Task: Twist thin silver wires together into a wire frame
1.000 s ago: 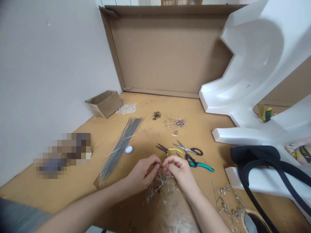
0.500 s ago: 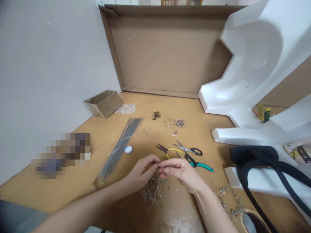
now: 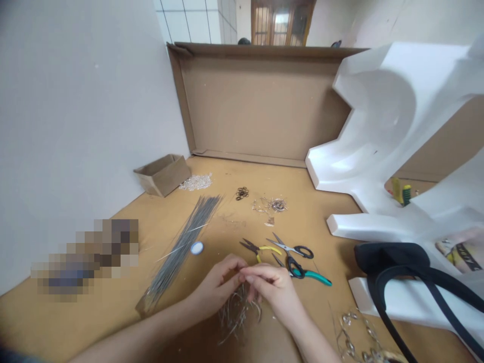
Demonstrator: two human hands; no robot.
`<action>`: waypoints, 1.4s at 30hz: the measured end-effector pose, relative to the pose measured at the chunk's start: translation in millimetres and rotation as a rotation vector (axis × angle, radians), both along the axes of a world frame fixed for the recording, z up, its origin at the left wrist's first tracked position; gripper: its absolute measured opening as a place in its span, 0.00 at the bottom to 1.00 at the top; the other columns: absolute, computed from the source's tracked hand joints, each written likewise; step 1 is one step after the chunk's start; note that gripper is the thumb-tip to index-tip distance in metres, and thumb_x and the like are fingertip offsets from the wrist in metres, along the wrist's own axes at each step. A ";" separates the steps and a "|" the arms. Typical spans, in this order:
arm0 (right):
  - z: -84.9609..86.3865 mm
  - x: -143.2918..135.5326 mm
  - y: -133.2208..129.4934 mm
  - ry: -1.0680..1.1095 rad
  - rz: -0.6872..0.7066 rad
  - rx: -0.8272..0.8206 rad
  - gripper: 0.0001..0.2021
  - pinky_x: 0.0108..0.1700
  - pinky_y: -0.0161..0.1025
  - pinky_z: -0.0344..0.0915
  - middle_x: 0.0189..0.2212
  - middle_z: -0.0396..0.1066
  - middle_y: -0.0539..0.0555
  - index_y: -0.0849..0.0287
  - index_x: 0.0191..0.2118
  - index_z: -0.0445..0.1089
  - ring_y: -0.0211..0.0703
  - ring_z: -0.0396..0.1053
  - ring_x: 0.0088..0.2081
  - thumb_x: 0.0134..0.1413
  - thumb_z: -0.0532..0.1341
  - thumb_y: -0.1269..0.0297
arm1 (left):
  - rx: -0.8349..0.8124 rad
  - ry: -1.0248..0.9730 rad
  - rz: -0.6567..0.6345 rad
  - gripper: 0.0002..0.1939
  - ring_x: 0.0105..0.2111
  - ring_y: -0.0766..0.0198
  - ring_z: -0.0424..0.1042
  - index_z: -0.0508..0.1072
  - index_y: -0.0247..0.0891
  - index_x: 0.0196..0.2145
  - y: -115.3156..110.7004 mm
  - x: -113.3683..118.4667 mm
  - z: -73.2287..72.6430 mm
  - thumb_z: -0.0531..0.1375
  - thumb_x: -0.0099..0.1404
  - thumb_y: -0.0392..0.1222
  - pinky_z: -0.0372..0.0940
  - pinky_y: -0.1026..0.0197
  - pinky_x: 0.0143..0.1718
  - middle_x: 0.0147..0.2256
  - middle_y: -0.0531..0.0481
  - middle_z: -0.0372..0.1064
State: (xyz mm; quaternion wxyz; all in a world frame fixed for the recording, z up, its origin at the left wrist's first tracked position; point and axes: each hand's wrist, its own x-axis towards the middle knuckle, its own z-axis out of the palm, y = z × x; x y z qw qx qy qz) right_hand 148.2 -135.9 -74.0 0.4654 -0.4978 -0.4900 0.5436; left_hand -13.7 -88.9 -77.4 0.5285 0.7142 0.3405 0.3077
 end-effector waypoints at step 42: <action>-7.9 3.1 5.4 0.418 0.070 -0.224 0.10 0.21 0.29 0.63 0.18 0.70 0.48 0.62 0.28 0.69 0.30 0.65 0.17 0.43 0.68 0.62 | -0.240 -0.148 -0.030 0.10 0.28 0.65 0.67 0.69 0.32 0.27 0.2 3.4 5.2 0.61 0.55 0.44 0.60 0.64 0.31 0.26 0.49 0.70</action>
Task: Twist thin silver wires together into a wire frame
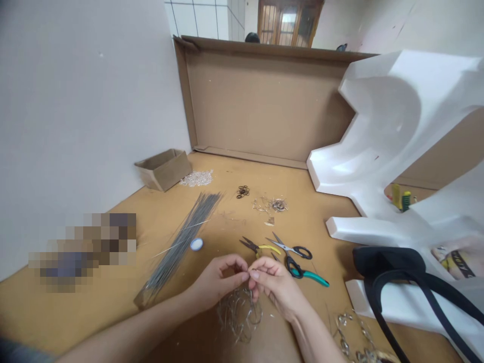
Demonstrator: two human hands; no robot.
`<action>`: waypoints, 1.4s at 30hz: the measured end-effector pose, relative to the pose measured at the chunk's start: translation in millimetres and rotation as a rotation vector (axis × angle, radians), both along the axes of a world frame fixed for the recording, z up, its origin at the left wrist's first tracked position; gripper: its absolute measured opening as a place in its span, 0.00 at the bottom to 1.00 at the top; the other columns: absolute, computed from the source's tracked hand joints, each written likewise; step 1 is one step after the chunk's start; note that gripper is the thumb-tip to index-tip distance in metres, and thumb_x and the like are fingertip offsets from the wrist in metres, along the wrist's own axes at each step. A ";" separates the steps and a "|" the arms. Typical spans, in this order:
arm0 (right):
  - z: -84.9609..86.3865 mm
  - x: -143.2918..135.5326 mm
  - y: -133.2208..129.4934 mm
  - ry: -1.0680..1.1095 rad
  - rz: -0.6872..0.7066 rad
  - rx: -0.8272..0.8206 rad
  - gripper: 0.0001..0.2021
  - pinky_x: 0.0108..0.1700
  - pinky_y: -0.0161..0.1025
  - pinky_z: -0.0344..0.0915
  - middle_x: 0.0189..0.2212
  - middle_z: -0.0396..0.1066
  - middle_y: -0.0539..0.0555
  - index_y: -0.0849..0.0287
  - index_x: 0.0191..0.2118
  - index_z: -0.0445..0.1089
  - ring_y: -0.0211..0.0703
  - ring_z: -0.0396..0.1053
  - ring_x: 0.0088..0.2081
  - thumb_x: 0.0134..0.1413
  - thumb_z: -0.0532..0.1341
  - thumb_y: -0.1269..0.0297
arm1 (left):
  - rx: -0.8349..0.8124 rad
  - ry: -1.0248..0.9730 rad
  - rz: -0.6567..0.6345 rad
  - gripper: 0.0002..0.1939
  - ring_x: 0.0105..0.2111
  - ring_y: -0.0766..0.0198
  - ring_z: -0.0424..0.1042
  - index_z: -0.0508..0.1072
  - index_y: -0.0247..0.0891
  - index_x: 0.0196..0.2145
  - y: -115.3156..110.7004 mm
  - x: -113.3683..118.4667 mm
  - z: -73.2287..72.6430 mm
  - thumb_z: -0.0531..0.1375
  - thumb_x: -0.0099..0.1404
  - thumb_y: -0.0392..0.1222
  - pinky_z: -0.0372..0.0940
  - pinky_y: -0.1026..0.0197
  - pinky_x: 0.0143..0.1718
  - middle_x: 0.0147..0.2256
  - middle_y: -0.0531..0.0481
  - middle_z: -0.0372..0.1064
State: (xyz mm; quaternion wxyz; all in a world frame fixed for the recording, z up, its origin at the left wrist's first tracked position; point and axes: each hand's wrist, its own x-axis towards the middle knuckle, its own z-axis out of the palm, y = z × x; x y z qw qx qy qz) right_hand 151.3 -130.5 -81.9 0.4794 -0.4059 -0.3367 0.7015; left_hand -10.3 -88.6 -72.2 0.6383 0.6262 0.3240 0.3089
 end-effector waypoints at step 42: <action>7.8 -8.6 -5.0 -0.512 -0.227 0.460 0.07 0.27 0.33 0.59 0.25 0.68 0.50 0.57 0.23 0.62 0.37 0.63 0.26 0.42 0.62 0.73 | 0.016 0.018 -0.082 0.05 0.26 0.69 0.60 0.66 0.33 0.24 1.4 -2.5 -1.3 0.60 0.52 0.36 0.55 0.66 0.31 0.23 0.54 0.62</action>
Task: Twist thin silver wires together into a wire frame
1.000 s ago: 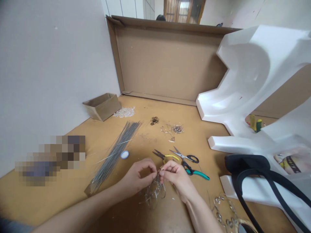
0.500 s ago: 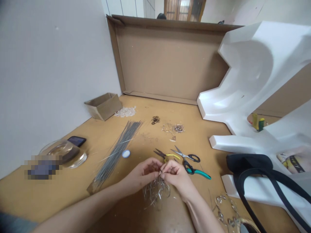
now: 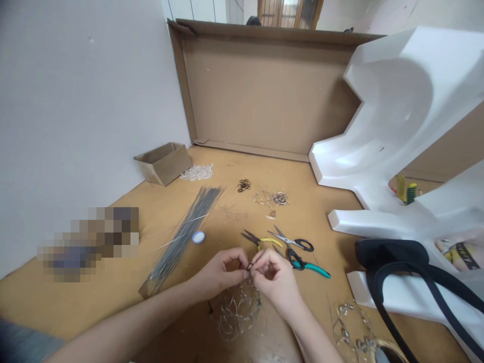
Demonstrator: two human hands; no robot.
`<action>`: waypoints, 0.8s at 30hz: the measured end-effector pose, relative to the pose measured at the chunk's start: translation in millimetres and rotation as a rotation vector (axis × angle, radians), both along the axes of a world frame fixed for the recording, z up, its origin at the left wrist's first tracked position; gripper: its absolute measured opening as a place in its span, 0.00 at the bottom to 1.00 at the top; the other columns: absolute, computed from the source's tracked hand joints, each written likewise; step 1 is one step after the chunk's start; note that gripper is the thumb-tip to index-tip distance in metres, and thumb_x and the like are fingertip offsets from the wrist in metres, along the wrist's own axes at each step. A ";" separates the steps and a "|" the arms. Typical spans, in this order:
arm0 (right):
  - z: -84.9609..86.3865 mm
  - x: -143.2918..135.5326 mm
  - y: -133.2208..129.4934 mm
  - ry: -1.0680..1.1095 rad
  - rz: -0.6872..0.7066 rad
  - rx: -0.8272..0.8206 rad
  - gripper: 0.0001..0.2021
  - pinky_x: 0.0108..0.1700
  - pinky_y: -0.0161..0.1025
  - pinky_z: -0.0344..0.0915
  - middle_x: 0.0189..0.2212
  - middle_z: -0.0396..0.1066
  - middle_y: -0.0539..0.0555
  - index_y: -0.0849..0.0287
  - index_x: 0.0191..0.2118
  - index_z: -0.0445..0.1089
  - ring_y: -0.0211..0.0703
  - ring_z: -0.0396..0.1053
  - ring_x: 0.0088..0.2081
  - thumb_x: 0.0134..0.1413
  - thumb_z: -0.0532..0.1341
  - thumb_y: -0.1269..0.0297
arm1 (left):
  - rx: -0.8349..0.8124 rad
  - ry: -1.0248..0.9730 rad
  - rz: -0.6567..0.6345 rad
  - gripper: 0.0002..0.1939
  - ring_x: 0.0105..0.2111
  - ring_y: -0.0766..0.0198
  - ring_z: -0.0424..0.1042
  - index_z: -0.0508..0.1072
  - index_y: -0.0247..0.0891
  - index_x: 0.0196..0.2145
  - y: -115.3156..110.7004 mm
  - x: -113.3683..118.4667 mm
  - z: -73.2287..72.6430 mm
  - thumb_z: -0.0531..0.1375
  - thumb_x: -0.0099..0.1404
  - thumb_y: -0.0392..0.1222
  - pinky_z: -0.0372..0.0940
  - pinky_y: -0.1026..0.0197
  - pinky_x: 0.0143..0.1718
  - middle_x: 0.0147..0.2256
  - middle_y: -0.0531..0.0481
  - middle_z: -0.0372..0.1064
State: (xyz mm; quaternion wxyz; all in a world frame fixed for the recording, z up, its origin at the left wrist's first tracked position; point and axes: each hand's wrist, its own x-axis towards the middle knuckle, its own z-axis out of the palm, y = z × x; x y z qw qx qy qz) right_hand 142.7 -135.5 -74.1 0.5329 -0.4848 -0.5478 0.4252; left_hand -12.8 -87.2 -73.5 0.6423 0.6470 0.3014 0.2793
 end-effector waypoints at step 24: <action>-8.1 -1.3 -4.5 -0.478 -0.161 0.460 0.09 0.31 0.36 0.65 0.29 0.69 0.51 0.55 0.31 0.65 0.39 0.68 0.30 0.49 0.58 0.78 | 0.057 -0.016 0.056 0.12 0.30 0.67 0.59 0.65 0.34 0.32 -1.3 -1.0 -0.9 0.53 0.63 0.48 0.56 0.65 0.33 0.29 0.53 0.60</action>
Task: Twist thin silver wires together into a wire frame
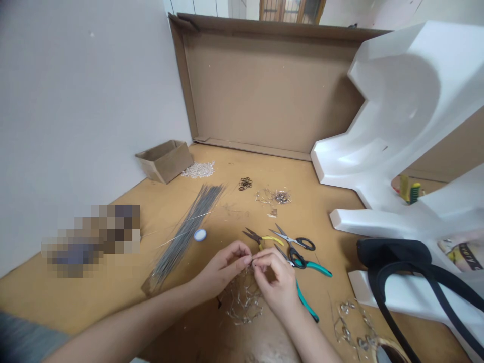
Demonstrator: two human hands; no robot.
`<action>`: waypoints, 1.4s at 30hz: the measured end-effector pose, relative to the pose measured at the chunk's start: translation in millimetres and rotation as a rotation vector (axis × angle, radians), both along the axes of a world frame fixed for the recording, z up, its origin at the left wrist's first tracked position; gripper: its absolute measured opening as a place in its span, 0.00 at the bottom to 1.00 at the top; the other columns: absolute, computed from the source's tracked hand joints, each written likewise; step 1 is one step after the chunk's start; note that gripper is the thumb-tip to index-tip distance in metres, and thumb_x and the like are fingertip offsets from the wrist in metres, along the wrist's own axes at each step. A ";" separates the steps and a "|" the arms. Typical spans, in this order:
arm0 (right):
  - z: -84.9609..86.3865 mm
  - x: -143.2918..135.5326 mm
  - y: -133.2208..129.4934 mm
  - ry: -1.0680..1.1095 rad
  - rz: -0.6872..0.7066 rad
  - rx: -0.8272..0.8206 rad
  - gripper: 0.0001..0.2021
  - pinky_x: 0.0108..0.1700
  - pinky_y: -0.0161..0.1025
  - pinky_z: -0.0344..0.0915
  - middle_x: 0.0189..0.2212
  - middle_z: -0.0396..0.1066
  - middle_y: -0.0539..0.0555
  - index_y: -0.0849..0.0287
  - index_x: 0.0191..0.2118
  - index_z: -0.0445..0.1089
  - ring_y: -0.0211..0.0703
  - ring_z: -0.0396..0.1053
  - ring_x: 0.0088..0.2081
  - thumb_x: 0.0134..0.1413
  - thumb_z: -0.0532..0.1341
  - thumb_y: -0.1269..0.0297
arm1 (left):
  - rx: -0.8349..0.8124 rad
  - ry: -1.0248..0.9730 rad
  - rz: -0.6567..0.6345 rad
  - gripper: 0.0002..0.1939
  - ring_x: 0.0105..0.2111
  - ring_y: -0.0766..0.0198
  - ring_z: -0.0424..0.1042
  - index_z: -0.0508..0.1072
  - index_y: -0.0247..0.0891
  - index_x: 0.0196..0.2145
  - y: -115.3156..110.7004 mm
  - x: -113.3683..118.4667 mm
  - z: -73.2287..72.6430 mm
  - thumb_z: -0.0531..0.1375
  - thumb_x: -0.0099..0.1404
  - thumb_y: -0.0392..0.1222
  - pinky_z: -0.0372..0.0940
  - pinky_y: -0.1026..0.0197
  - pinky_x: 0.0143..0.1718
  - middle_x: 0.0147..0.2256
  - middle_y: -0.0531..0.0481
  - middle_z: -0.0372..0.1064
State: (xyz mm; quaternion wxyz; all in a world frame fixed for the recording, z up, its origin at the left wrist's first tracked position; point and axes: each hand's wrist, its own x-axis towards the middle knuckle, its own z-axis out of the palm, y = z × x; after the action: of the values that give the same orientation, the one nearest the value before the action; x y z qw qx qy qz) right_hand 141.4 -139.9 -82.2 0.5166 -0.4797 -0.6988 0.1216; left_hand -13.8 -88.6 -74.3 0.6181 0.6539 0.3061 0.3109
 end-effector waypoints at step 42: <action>-6.1 28.1 16.8 0.664 0.168 -0.613 0.08 0.44 0.43 0.65 0.41 0.68 0.54 0.58 0.26 0.67 0.43 0.68 0.41 0.46 0.66 0.62 | -0.046 -0.167 0.184 0.10 0.32 0.67 0.67 0.68 0.35 0.26 32.8 -14.8 6.2 0.59 0.58 0.45 0.61 0.63 0.38 0.30 0.50 0.69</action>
State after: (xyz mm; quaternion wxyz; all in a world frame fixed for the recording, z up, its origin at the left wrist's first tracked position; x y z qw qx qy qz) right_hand 169.5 -123.2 -88.3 0.5348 -0.4871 -0.4639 0.5114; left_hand -28.6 -55.7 -68.2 0.6254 0.5804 0.3191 0.4125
